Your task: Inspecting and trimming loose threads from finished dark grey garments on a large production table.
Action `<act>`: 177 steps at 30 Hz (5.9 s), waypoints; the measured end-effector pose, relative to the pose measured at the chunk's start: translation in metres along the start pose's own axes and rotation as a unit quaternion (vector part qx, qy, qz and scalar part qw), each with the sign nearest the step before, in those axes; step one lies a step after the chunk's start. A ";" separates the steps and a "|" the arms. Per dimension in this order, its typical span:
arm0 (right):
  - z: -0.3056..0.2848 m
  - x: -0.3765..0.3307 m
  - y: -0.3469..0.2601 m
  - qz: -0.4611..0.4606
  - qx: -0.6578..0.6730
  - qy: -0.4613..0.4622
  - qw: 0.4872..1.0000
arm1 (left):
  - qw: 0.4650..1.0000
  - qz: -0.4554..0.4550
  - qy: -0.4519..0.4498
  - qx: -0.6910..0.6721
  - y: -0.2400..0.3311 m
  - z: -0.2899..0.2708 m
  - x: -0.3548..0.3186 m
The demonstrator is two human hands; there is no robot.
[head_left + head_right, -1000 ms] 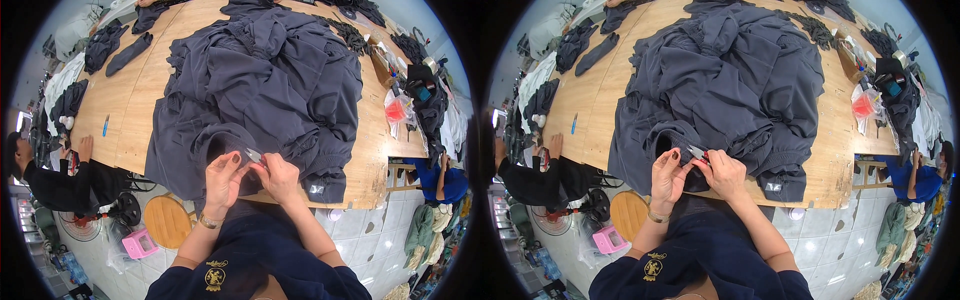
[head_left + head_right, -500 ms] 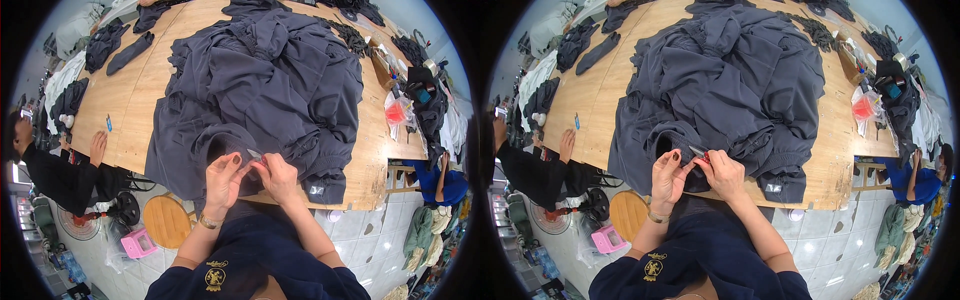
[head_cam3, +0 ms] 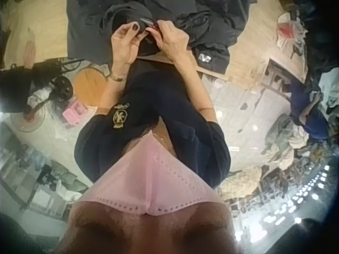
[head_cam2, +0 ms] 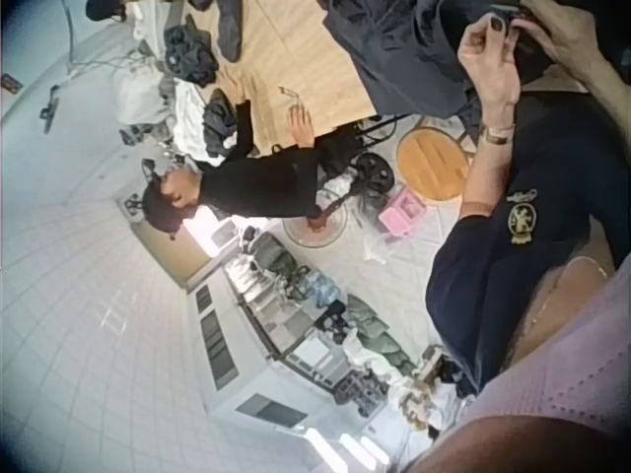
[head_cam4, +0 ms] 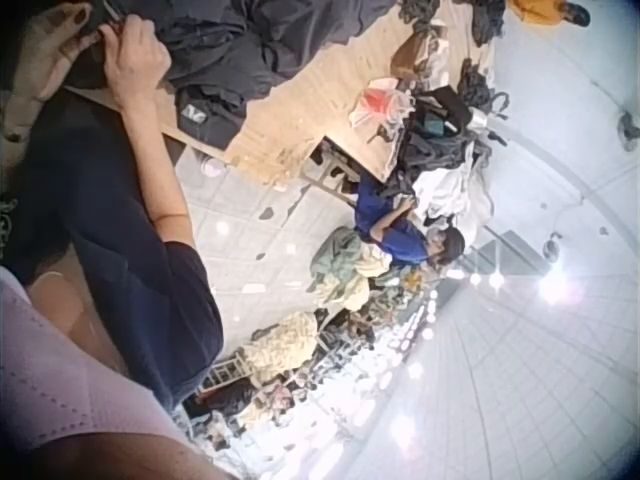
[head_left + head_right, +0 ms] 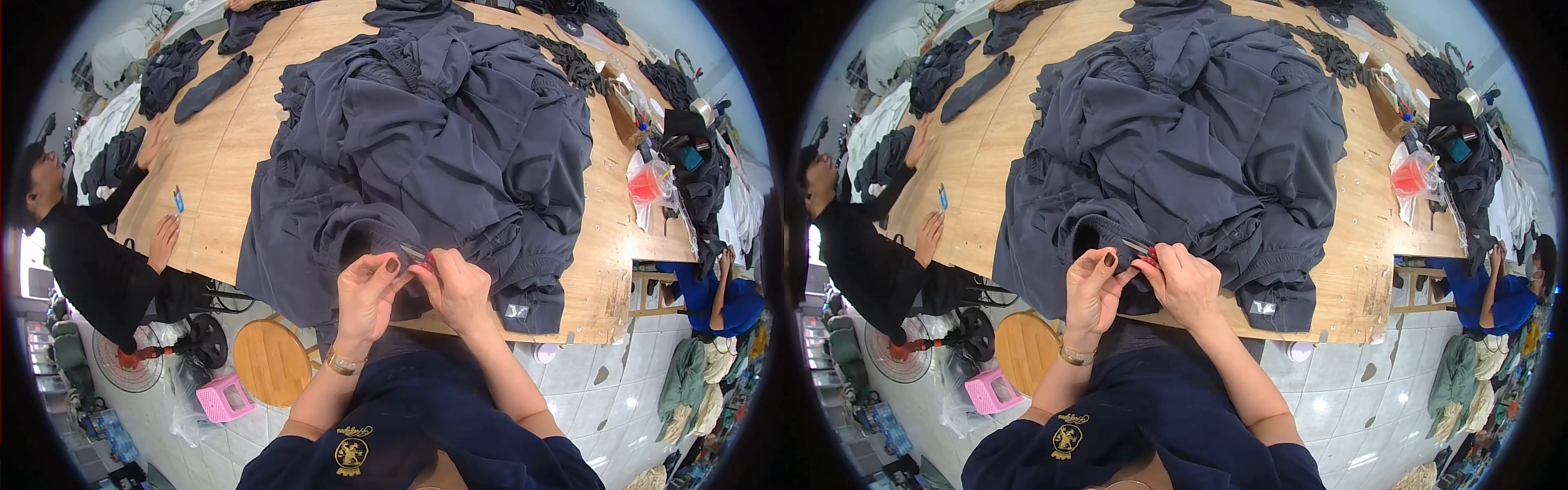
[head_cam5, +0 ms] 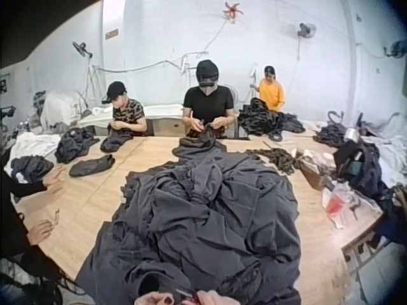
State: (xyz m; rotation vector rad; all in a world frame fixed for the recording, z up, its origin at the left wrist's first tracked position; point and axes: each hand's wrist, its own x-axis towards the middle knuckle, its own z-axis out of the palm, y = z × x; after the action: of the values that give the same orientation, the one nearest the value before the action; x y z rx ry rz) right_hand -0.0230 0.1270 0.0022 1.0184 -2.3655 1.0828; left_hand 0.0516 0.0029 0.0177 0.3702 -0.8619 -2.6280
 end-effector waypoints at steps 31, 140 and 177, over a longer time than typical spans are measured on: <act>0.011 0.015 0.000 0.113 0.171 0.033 0.978 | 0.991 0.065 0.006 0.119 -0.012 0.012 0.001; -0.014 0.014 -0.014 -0.098 0.169 -0.069 0.978 | 0.981 0.086 0.071 0.158 -0.004 -0.001 0.003; -0.008 0.010 0.005 0.137 0.162 -0.027 0.977 | 0.994 0.065 0.036 0.085 -0.001 0.005 0.001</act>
State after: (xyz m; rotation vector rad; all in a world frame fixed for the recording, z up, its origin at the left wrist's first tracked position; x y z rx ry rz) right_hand -0.0331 0.1304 0.0101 0.8440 -2.4785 1.6031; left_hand 0.0485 0.0055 0.0207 0.4348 -1.0531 -2.4156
